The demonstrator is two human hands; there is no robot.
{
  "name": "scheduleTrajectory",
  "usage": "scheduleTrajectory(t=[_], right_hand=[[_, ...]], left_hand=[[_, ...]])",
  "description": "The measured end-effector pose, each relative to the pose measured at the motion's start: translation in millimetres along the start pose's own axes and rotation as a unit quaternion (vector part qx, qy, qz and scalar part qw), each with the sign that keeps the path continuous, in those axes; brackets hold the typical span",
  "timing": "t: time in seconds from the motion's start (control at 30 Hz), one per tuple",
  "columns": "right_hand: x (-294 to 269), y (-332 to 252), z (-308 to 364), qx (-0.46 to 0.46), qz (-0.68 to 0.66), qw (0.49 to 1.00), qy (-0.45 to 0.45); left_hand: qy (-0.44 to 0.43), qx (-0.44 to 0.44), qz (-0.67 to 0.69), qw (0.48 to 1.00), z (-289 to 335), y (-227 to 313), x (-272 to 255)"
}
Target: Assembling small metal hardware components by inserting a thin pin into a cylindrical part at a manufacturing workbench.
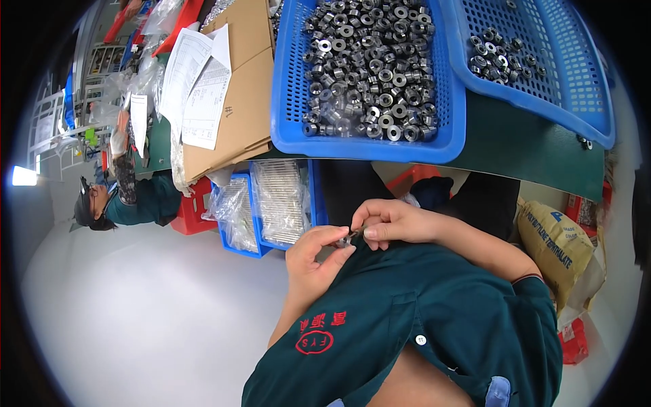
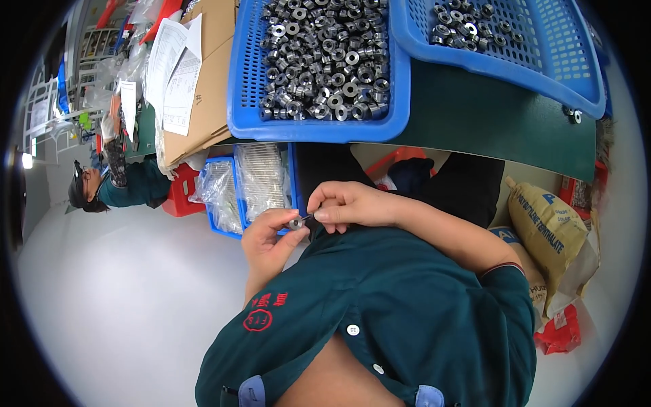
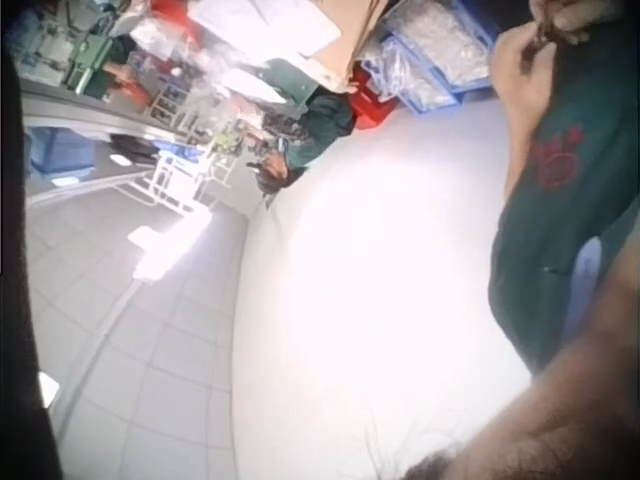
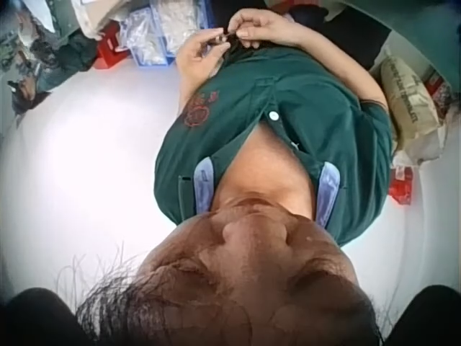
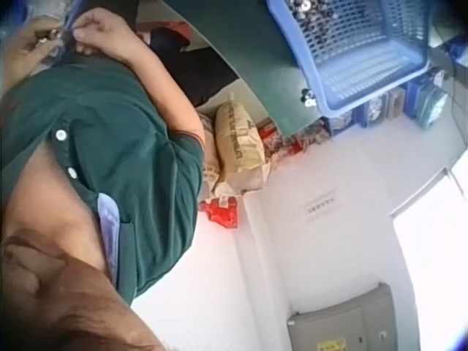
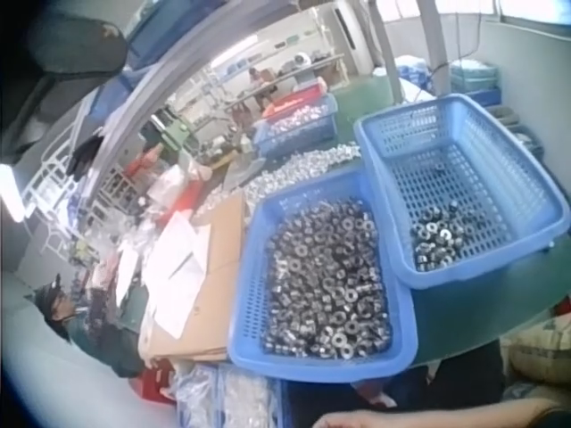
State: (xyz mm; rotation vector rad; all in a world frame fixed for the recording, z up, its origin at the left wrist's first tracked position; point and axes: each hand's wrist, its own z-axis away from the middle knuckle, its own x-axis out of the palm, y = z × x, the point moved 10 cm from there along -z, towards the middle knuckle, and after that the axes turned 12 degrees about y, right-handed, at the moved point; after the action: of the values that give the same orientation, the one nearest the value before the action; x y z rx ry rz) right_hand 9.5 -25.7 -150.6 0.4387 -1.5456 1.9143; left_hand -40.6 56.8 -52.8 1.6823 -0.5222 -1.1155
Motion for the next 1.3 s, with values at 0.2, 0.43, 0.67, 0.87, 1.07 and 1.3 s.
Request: scheduleTrajectory(t=[0.2, 0.43, 0.67, 0.87, 1.07, 1.3], right_hand=[[-13, -12, 3, -0.015, -0.003, 0.997, 0.076], [-16, -20, 6, -0.069, 0.083, 0.984, 0.138], [6, -82, 29, -0.345, 0.385, 0.83, 0.207], [35, -115, 55, -0.504, 0.467, 0.69, 0.227], [46, -121, 64, -0.544, 0.502, 0.632, 0.228], [33, -124, 64, -0.512, 0.491, 0.656, 0.258]], left_hand=[[0.0, -0.19, 0.147, 0.971, 3, -25, 2], [-0.009, -0.207, 0.201, 0.957, 5, -27, 3], [0.008, -0.22, 0.211, 0.952, 6, -41, 2], [0.005, -0.134, 0.18, 0.975, 0, -31, 7], [0.008, -0.045, 0.211, 0.976, -4, -20, 8], [0.018, -0.024, 0.227, 0.974, -6, -15, 11]])
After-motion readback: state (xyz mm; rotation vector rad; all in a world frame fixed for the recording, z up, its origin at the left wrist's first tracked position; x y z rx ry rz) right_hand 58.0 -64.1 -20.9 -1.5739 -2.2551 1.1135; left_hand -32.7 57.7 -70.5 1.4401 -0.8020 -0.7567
